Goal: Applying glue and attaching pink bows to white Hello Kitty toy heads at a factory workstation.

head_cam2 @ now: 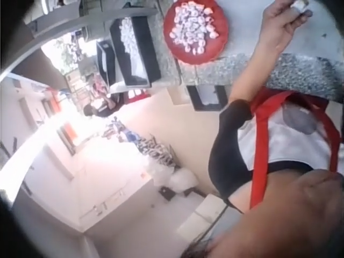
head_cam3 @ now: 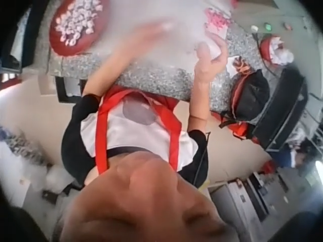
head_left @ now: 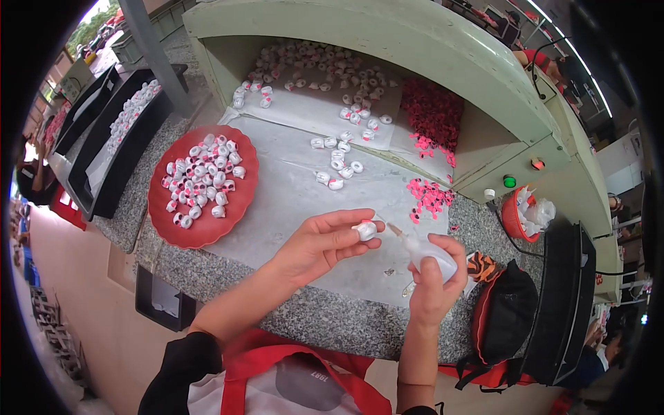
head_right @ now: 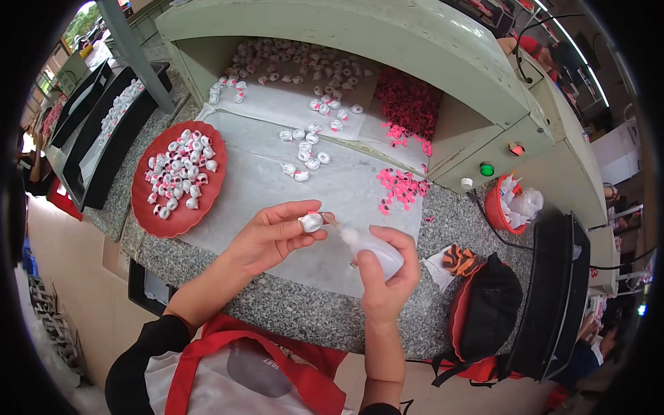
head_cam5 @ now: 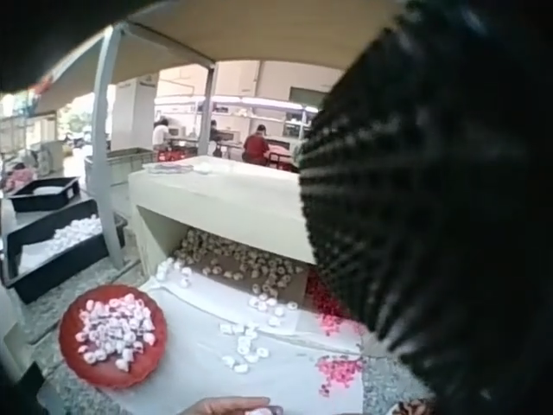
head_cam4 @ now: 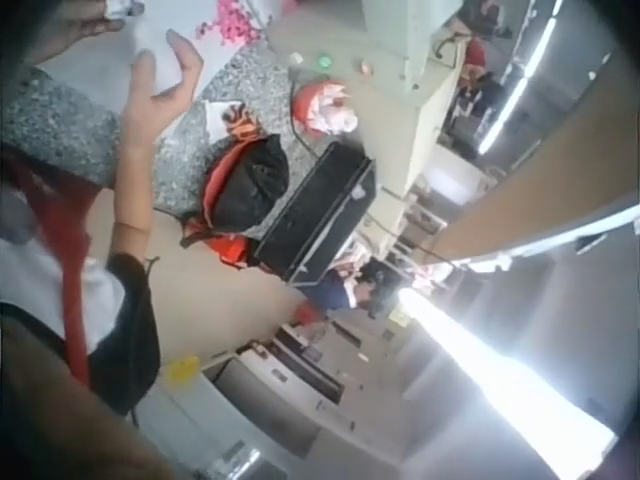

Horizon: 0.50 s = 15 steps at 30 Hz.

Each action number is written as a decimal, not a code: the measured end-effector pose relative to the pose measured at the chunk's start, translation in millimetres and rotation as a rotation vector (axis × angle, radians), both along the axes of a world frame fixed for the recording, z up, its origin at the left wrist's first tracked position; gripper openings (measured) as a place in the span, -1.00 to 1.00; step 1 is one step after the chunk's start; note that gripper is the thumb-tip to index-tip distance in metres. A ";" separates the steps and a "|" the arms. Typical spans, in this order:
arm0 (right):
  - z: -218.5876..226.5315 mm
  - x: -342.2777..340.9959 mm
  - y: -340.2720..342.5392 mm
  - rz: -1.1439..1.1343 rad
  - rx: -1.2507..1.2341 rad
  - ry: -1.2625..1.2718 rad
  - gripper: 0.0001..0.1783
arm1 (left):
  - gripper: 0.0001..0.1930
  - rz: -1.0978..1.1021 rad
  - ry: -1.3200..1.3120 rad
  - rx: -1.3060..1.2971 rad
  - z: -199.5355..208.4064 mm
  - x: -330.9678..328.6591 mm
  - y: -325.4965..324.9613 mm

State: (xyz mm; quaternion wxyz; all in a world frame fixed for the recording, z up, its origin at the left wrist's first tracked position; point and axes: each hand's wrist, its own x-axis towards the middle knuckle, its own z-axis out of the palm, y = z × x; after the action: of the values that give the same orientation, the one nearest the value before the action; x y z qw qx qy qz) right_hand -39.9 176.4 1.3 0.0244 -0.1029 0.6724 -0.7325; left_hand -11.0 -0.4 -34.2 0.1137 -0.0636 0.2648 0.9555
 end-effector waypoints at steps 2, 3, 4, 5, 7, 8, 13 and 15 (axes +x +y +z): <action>-6.9 8.6 -7.3 -0.184 -0.023 0.239 -0.73 | -0.57 0.075 0.112 -0.153 -9.1 3.4 3.1; -9.2 14.6 -7.8 -0.178 -0.016 0.236 -0.73 | -0.57 0.080 0.108 -0.147 -7.6 6.6 4.3; -11.4 20.8 -7.2 -0.175 0.044 0.305 -0.70 | -0.58 0.156 0.132 -0.410 -2.4 9.8 6.0; -13.1 25.2 -5.9 -0.171 0.103 0.372 -0.68 | -0.59 0.230 0.152 -0.675 -0.3 11.2 7.1; -11.1 30.8 -1.5 -0.155 0.197 0.470 -0.71 | -0.60 0.301 0.232 -0.785 0.7 11.2 9.6; -11.5 33.9 -0.9 -0.154 0.218 0.493 -0.72 | -0.60 0.372 0.319 -0.895 1.2 11.0 10.6; -12.5 22.3 -4.7 -0.074 0.335 0.764 -0.72 | -0.65 0.413 0.326 -0.937 1.2 11.4 12.5; -15.5 29.4 -3.2 -0.068 0.342 0.583 -0.80 | -0.66 0.405 0.264 -0.862 1.3 11.8 14.0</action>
State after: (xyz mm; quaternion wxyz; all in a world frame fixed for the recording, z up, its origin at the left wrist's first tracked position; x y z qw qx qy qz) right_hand -10.5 173.2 -14.1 -0.1764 -0.2801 0.7672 -0.5494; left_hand 0.8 13.6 -32.9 -0.1454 -0.0331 0.6304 0.7618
